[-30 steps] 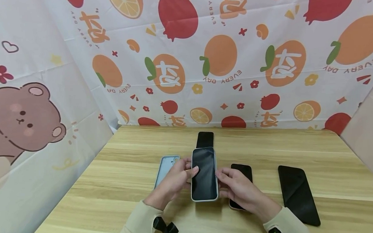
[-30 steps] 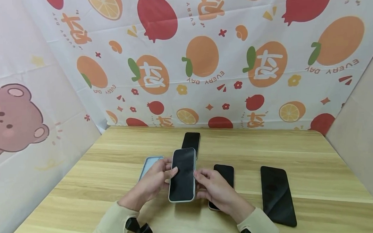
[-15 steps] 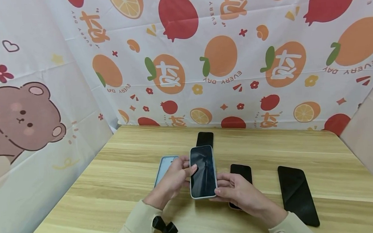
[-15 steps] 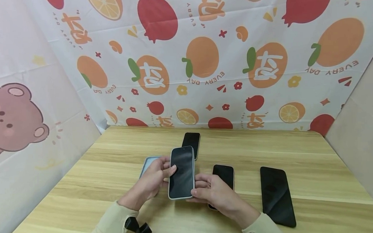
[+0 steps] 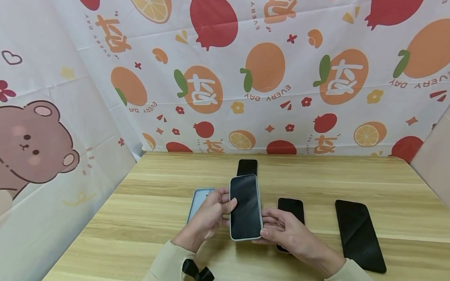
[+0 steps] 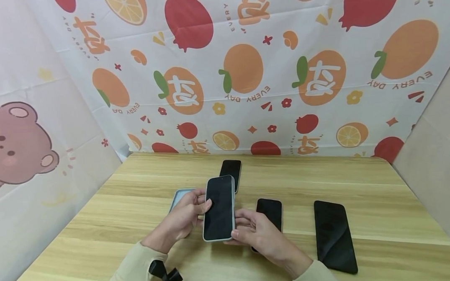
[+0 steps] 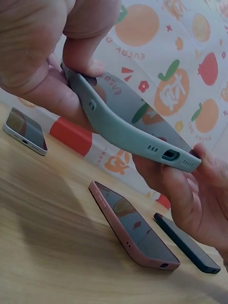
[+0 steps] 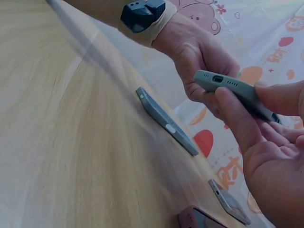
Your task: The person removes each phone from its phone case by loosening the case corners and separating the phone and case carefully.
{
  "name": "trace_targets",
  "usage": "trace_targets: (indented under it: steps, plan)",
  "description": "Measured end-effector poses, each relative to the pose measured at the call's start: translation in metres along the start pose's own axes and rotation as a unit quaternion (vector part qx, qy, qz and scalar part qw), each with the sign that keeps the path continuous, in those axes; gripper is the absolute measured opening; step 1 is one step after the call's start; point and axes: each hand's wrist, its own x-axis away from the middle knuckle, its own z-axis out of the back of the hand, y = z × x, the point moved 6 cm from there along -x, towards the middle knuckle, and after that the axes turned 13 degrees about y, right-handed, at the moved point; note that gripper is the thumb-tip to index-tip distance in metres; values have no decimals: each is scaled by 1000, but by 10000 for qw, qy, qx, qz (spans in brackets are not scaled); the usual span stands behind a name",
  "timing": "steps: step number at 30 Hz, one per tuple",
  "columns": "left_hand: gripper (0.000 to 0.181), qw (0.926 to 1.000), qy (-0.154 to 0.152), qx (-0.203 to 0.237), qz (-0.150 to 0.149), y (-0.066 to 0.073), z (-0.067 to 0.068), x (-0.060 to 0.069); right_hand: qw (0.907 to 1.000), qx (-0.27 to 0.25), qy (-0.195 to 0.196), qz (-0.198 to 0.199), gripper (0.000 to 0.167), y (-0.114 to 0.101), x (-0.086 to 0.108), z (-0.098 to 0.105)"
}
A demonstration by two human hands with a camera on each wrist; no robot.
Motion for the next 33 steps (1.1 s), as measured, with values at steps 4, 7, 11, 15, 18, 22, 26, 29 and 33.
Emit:
trace_targets:
  steps: [4,7,11,15,18,22,26,29,33]
  plan:
    - [39,10000,-62,51,4,-1,-1,-1,9997,127,-15,198,49,1,0,2]
    - [39,10000,-79,51,1,-1,-1,-1,9994,193,-21,274,49,1,0,2]
    - [38,10000,-81,31,3,-1,-1,-1,9993,274,3,267,48,2,1,2]
    - [36,9999,-110,81,21,-2,0,-1,9988,379,12,297,47,1,1,1]
    - [37,9996,-190,193,36,-2,0,-1,9987,384,-11,333,48,0,1,-1]
    - [40,9991,-313,296,24,-1,-1,0,9989,340,-25,321,49,-1,1,-1]
    - [40,9997,-207,147,3,-1,0,1,9996,253,54,96,52,1,1,1]
    - [39,9999,-52,-100,-95,-2,1,1,9997,173,126,-91,53,2,0,2]
    - [38,9990,141,-370,-188,-3,2,1,9993,115,250,-241,57,2,-1,2]
